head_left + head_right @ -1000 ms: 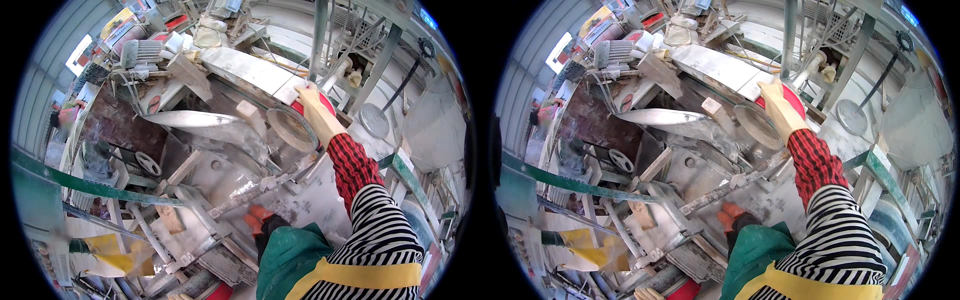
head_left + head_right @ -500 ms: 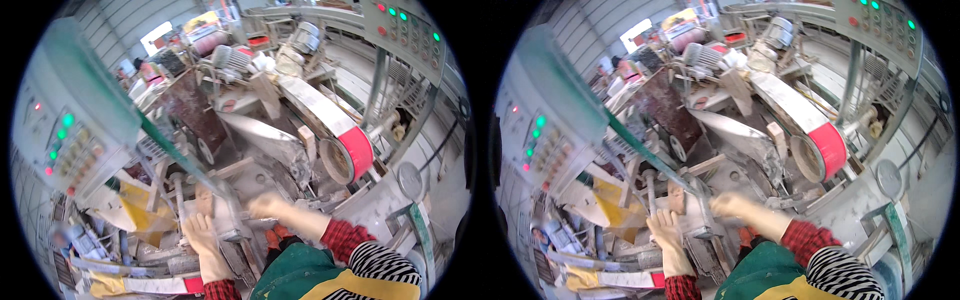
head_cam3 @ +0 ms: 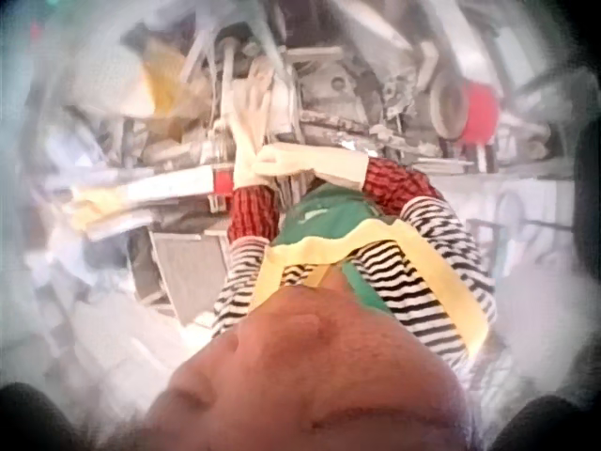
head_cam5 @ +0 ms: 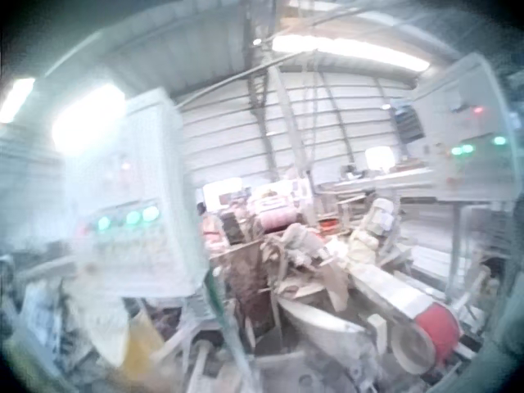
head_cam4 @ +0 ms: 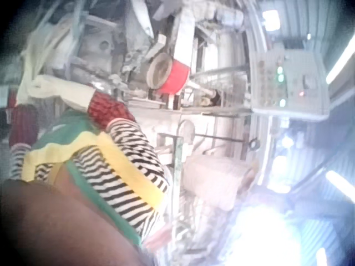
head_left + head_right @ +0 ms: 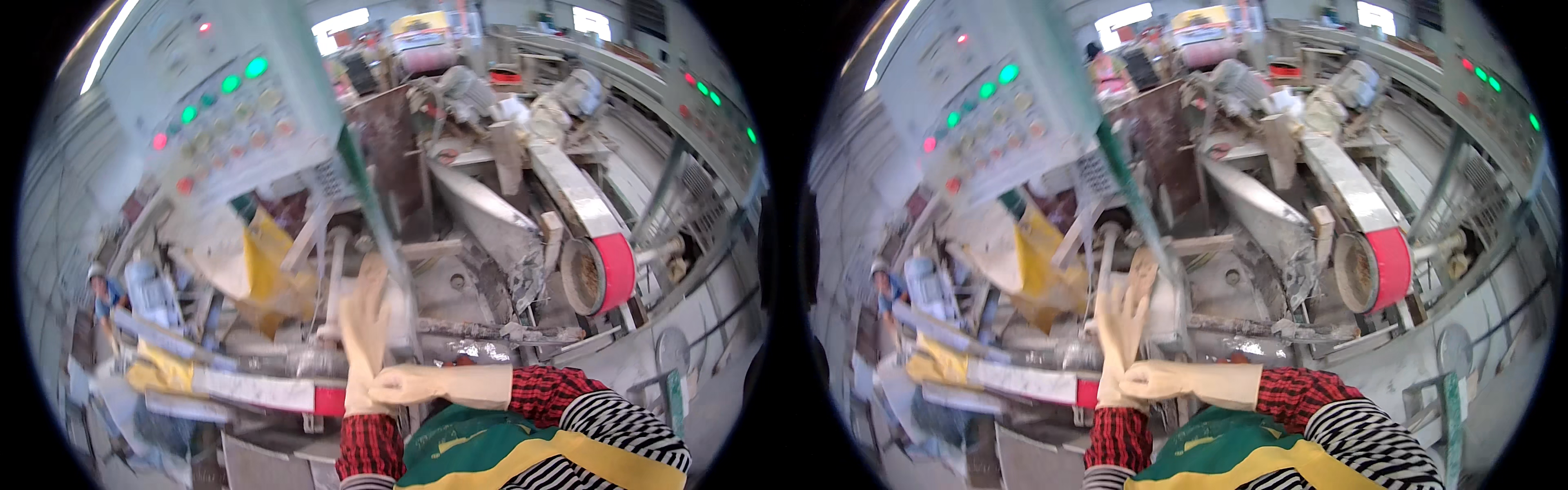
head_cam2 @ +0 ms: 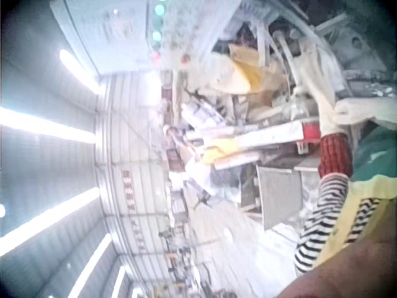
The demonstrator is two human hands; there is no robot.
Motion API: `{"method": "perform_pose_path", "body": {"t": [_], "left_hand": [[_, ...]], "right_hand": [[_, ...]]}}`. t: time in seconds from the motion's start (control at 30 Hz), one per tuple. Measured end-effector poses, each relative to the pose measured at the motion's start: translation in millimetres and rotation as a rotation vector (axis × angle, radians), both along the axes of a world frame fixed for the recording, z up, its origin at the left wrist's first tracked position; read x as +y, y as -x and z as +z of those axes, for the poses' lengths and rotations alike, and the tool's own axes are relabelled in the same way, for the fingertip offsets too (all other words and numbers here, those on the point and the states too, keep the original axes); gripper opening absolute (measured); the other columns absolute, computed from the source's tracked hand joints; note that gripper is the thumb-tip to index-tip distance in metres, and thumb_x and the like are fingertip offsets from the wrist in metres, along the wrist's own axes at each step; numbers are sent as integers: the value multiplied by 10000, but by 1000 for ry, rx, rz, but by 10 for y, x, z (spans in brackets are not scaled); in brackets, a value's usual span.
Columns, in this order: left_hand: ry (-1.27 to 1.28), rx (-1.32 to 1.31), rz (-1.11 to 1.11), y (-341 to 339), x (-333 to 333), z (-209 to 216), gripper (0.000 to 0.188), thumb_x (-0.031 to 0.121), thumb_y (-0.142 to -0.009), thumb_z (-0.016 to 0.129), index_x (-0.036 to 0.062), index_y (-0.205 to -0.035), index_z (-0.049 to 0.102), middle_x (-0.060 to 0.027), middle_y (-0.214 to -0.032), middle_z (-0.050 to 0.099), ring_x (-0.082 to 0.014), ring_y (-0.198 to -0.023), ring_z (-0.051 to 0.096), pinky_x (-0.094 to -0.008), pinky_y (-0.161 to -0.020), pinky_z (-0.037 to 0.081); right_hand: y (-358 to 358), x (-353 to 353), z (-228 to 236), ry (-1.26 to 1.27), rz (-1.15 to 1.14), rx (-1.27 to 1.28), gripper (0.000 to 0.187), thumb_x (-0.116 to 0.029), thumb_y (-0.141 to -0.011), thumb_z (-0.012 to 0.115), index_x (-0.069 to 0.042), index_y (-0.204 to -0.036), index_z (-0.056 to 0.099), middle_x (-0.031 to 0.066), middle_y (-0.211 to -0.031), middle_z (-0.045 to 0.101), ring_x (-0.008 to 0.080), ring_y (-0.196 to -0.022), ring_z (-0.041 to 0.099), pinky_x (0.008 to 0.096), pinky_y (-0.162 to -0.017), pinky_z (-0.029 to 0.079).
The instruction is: The person operates a large industrial machine, likely a grinder or mill, by feeding material into the hopper and using a long metal tool to push and adjust the contents. The camera is mounted on the person's head and shakes violently, obscuring the view of the task.
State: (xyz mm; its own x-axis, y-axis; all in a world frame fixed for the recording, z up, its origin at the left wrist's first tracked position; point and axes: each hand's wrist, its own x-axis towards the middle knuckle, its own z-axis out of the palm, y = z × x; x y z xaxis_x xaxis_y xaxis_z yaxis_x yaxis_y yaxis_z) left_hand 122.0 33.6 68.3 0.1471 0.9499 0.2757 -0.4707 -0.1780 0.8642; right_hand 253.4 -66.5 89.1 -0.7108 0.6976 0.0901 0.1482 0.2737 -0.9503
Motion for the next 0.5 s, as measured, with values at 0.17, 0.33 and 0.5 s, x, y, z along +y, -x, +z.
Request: {"method": "perform_pose_path", "body": {"t": [0.17, 0.33, 0.5], "left_hand": [[161, -99, 270, -141, 124, -461, 529, 269, -1007, 714, 36, -1440, 519, -138, -1366, 618, -197, -1182, 653, -340, -1014, 538], [341, 126, 489, 408, -41, -706, 424, 330, -982, 739, 32, -1270, 650, -66, -1088, 732, -162, -916, 694, -310, -826, 563], [-24, 1207, 1220, 1270, -502, -128, 674, 364, -833, 827, 113, -1415, 600, -224, -1300, 654, -399, -1221, 599, -463, -1020, 474]], "right_hand": [[-32, 27, -258, 50, 89, -17, 370, -337, -1033, 581, -7, -900, 683, 100, -750, 627, 153, -751, 603, 360, -713, 508], [113, 16, -529, 366, 81, -70, 432, -380, -1072, 543, -16, -933, 729, 64, -747, 689, 137, -648, 647, 276, -608, 513], [129, -59, -725, 565, -87, 98, 455, -431, -1063, 571, -11, -1001, 734, 64, -729, 701, 121, -609, 659, 254, -554, 533]]}}
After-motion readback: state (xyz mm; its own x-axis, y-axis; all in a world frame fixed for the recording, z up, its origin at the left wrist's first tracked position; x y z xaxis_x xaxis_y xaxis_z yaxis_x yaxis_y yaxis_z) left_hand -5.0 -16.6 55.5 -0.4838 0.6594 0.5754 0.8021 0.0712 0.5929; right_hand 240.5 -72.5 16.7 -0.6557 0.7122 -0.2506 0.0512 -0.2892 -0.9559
